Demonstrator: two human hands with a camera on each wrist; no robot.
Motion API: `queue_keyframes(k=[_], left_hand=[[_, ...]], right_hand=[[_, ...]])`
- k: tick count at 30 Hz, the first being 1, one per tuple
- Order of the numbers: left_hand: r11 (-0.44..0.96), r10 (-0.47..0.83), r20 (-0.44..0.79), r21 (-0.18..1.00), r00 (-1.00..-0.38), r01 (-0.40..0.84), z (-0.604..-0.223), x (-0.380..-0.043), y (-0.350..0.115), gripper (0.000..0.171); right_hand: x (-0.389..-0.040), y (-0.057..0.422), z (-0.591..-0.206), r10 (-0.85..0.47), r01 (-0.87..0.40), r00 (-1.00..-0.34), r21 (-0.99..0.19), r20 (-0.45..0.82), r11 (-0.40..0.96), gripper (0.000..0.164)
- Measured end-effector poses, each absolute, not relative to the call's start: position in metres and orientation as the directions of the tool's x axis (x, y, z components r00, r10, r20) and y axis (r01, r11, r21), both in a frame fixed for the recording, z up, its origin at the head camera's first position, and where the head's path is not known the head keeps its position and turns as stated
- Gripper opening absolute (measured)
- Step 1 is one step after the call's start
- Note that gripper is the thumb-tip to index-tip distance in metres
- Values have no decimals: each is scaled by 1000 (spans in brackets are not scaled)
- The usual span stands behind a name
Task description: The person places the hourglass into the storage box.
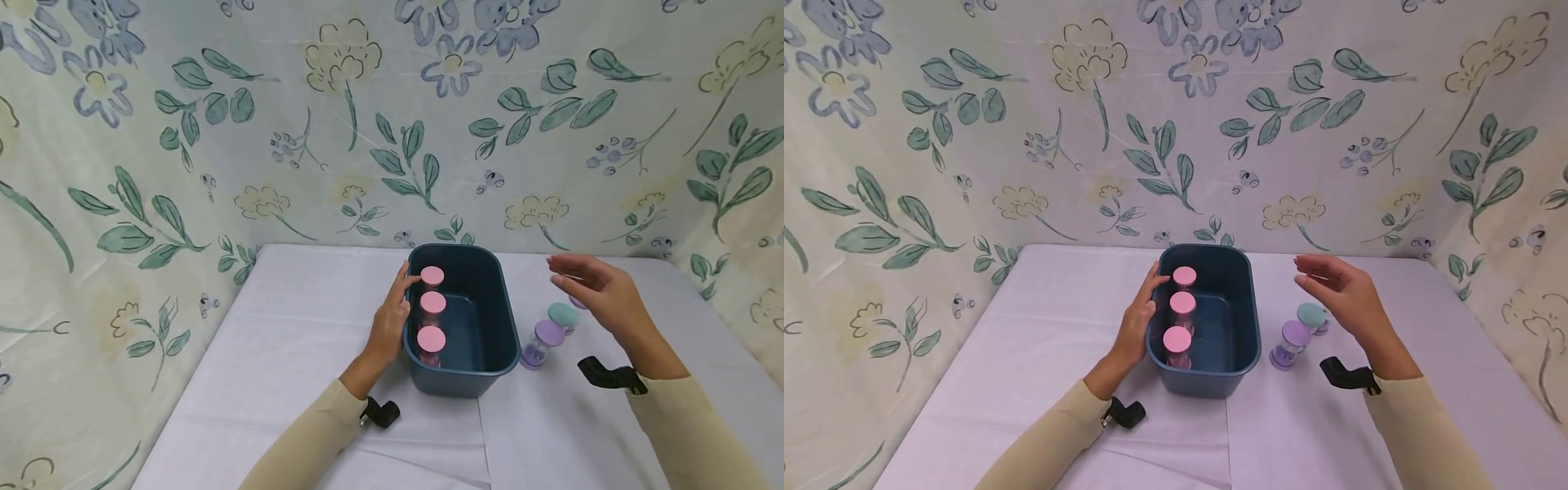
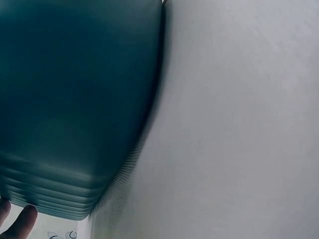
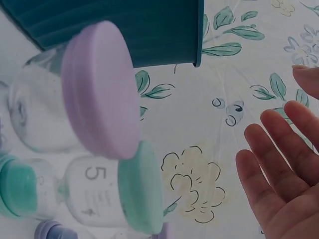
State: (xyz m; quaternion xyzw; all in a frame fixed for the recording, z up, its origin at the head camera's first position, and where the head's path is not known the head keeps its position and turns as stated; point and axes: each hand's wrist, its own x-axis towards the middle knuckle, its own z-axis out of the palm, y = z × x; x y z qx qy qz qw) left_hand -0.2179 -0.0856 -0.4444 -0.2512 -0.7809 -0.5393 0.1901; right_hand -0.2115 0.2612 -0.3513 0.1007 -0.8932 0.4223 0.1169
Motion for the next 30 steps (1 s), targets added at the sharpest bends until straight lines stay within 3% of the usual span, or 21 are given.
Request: queue_keyframes(k=[17,30], left_hand=[[298,182,577,739,-796,604,-446,-220,-85,49],[290,186,580,738,-793,609,-444,-220,-85,50]], right_hand=[[-214,290,-371,21,-210,-962,-791,271,574,46],[-219,307,-387,97,-102,-974,-780,204,618,52]])
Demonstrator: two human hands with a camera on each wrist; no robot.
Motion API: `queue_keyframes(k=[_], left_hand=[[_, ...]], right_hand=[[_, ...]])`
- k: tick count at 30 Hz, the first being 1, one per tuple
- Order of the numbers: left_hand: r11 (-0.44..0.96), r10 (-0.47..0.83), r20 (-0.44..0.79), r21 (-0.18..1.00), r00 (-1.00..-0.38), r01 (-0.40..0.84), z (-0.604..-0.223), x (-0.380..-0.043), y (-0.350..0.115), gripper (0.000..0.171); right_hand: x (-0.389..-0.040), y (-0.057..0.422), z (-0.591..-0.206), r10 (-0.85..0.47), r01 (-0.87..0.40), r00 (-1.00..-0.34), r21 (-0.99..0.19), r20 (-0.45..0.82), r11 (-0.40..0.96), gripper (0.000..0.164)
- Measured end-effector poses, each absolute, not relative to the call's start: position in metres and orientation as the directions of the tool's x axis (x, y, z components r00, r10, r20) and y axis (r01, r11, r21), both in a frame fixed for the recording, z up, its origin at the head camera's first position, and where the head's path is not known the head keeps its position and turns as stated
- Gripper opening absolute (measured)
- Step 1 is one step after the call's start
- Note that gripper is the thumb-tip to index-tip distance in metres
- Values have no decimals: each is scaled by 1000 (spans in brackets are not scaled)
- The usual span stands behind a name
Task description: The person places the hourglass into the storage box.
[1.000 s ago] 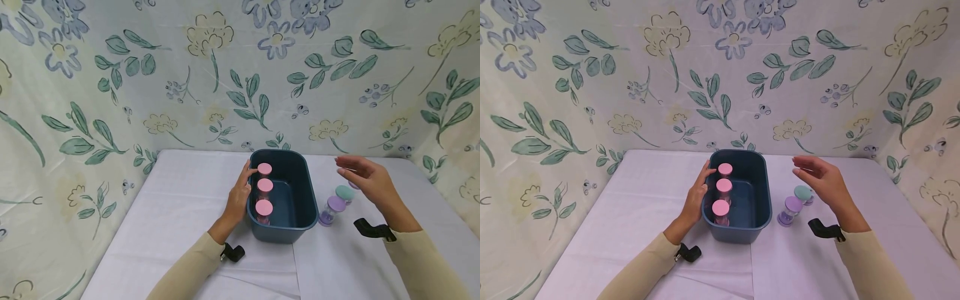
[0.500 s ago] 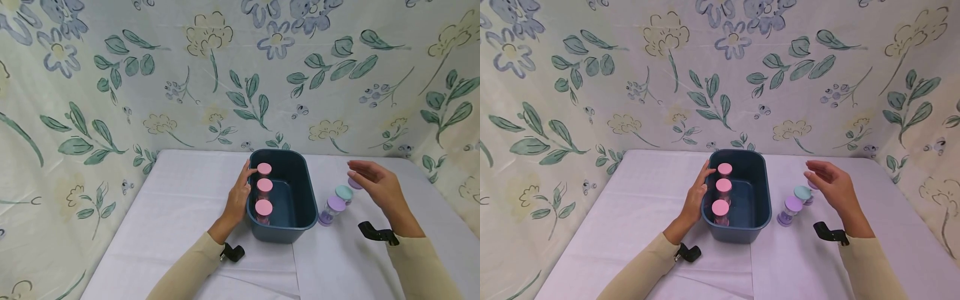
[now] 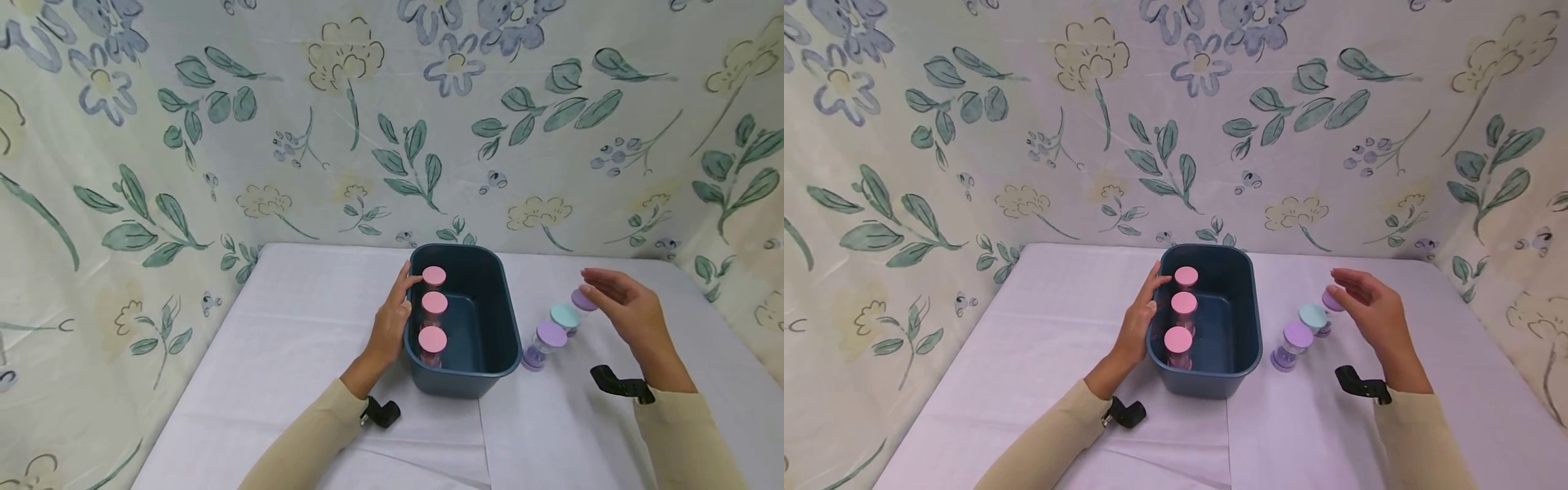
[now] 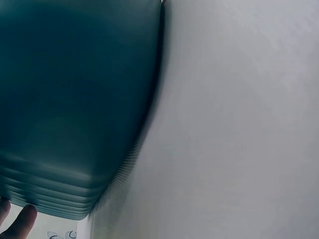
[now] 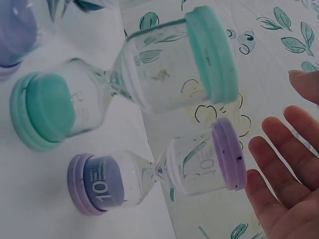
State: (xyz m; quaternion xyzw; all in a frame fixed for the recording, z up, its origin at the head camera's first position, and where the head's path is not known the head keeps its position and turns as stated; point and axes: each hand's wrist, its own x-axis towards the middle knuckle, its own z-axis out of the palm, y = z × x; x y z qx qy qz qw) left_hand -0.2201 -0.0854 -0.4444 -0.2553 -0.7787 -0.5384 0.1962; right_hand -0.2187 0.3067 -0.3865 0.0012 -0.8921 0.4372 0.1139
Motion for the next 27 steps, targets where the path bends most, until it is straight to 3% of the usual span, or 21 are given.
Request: queue_keyframes(k=[15,27], left_hand=[[310,184,569,740,-801,597,-445,-220,-85,50],[297,184,570,744,-801,598,-444,-219,-85,49]], right_hand=[[-220,314,-399,117,-32,-984,-779,134,627,60],[-220,318,-412,87,-88,-981,-794,175,602,58]])
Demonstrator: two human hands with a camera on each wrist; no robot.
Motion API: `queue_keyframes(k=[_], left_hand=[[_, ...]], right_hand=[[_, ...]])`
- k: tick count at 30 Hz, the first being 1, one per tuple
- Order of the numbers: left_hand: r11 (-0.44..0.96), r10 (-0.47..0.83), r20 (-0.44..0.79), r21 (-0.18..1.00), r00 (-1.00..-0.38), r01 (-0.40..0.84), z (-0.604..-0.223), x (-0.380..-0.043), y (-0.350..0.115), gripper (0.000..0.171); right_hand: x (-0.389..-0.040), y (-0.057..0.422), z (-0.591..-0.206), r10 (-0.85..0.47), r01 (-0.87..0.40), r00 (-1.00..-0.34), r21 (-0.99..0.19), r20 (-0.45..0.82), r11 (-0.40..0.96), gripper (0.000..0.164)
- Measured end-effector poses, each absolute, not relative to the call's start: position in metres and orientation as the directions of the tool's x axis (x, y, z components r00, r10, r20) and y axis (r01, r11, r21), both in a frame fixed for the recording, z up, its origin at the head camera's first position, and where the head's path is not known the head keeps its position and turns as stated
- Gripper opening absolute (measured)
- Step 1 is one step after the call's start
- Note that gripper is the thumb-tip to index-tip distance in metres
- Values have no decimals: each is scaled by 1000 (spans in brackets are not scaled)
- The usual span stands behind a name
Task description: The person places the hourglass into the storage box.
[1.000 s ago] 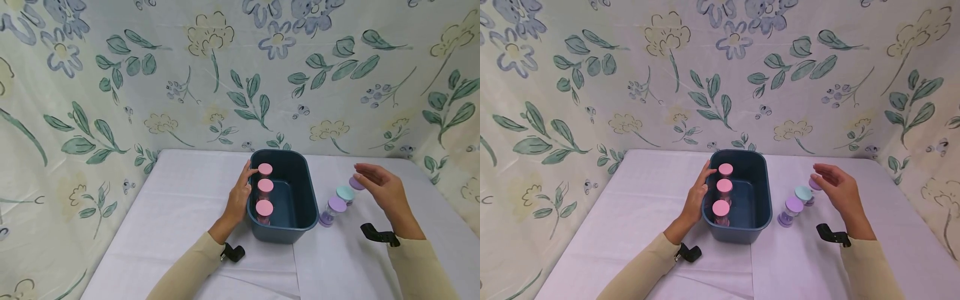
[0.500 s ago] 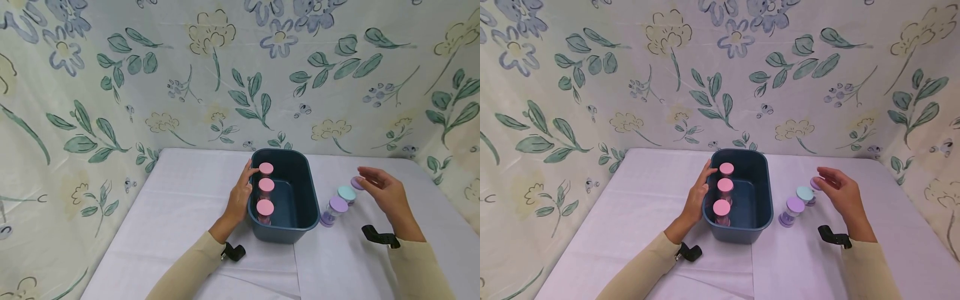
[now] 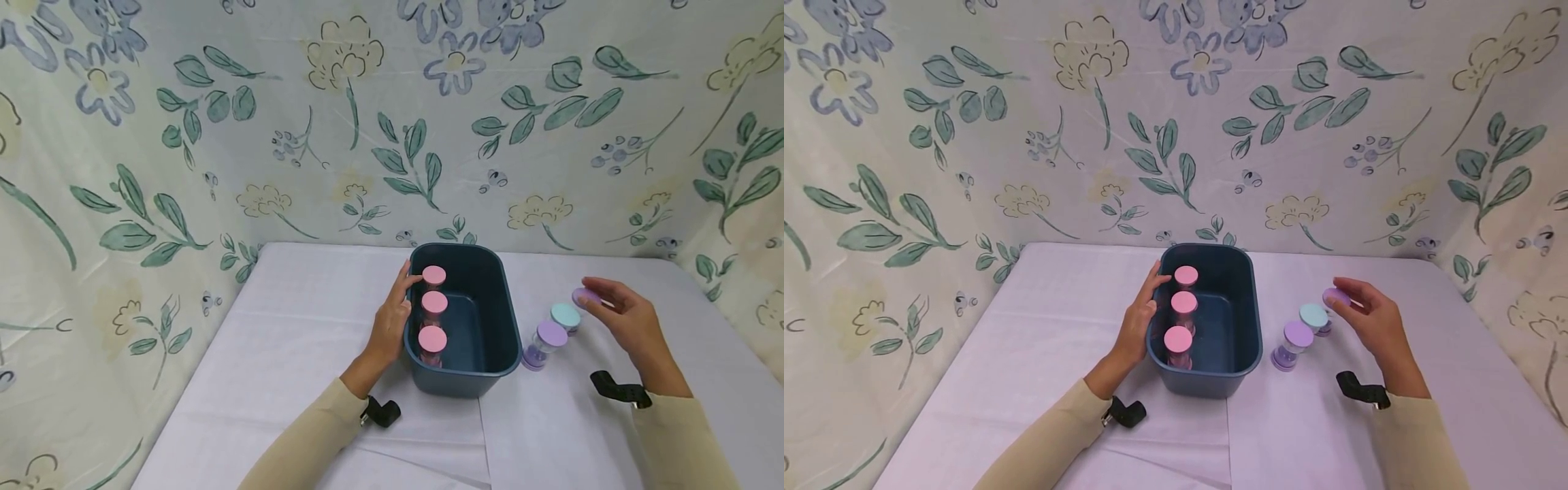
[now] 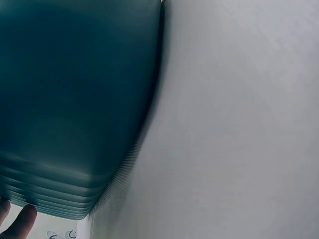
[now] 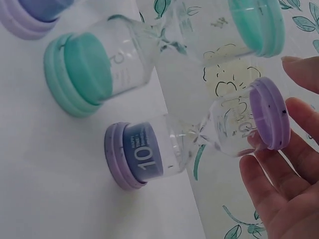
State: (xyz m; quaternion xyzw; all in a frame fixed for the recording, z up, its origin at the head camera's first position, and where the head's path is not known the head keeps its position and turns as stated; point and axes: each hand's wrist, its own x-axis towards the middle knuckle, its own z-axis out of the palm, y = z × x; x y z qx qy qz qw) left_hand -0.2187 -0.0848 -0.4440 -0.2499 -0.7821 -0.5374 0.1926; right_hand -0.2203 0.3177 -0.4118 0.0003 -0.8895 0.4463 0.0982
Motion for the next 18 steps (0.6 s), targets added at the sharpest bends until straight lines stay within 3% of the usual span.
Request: queue_keyframes(k=[18], left_hand=[[321,187,567,737,-802,595,-444,-220,-85,50]], right_hand=[[-221,321,-426,120,-6,-987,-781,103,624,68]])
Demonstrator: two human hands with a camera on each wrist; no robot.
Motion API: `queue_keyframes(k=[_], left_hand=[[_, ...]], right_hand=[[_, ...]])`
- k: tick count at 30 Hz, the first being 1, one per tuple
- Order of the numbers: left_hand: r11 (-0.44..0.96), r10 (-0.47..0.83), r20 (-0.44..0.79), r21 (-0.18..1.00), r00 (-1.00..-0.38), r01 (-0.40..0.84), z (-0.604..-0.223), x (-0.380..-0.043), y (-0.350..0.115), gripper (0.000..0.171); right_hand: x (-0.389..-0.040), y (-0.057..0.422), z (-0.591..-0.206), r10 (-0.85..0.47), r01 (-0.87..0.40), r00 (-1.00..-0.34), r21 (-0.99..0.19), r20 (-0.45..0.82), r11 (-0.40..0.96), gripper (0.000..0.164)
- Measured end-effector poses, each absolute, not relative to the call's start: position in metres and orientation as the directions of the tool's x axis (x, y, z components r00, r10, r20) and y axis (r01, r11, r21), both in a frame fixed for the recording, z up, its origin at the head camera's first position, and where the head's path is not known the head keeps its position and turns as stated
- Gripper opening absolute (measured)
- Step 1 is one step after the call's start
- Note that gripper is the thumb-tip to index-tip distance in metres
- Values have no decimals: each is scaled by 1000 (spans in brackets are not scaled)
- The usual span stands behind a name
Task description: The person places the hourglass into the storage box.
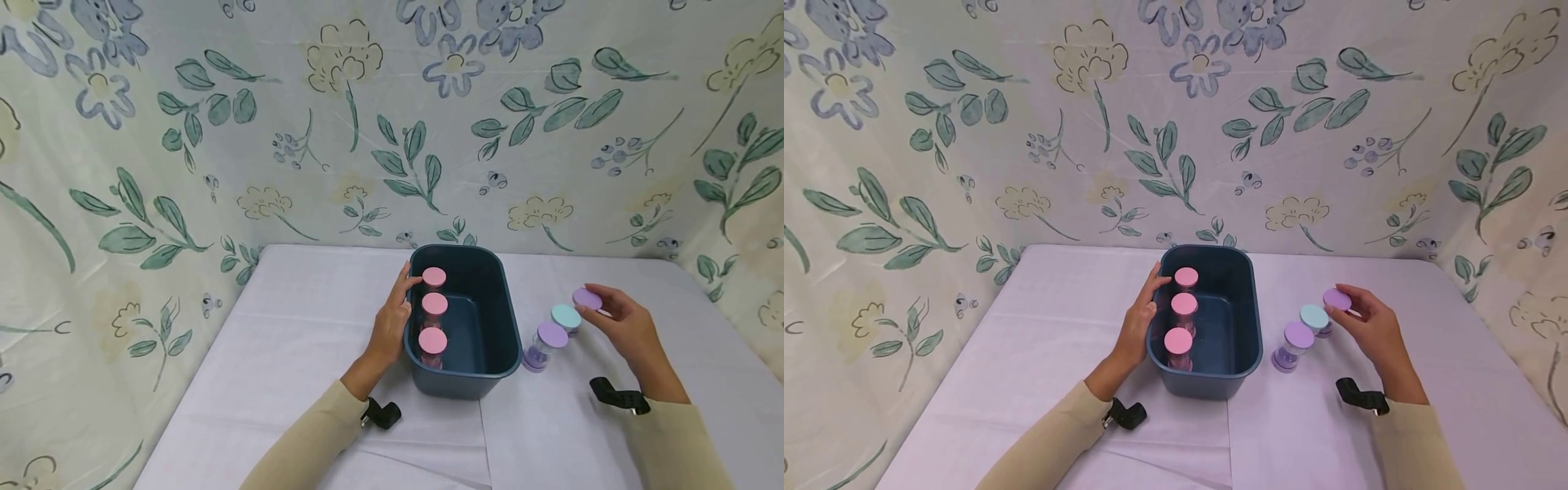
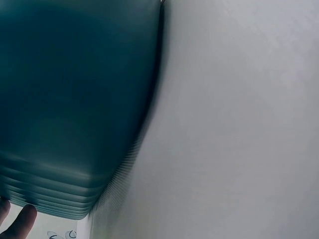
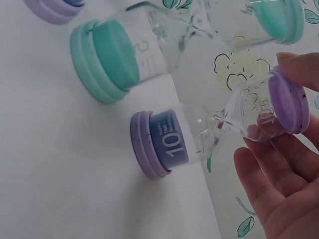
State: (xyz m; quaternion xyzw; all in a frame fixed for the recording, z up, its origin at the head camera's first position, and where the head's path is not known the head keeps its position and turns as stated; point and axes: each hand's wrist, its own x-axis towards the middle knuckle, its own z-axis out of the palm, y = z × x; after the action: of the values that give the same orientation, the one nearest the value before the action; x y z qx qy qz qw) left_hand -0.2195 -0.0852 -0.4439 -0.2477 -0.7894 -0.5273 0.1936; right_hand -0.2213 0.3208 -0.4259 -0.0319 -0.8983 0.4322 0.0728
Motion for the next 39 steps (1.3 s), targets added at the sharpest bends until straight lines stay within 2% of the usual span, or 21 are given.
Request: queue_keyframes(k=[39], left_hand=[[329,182,568,734,-803,594,-444,-218,-85,51]], right_hand=[[-215,319,-418,178,40,-979,-759,101,650,72]])
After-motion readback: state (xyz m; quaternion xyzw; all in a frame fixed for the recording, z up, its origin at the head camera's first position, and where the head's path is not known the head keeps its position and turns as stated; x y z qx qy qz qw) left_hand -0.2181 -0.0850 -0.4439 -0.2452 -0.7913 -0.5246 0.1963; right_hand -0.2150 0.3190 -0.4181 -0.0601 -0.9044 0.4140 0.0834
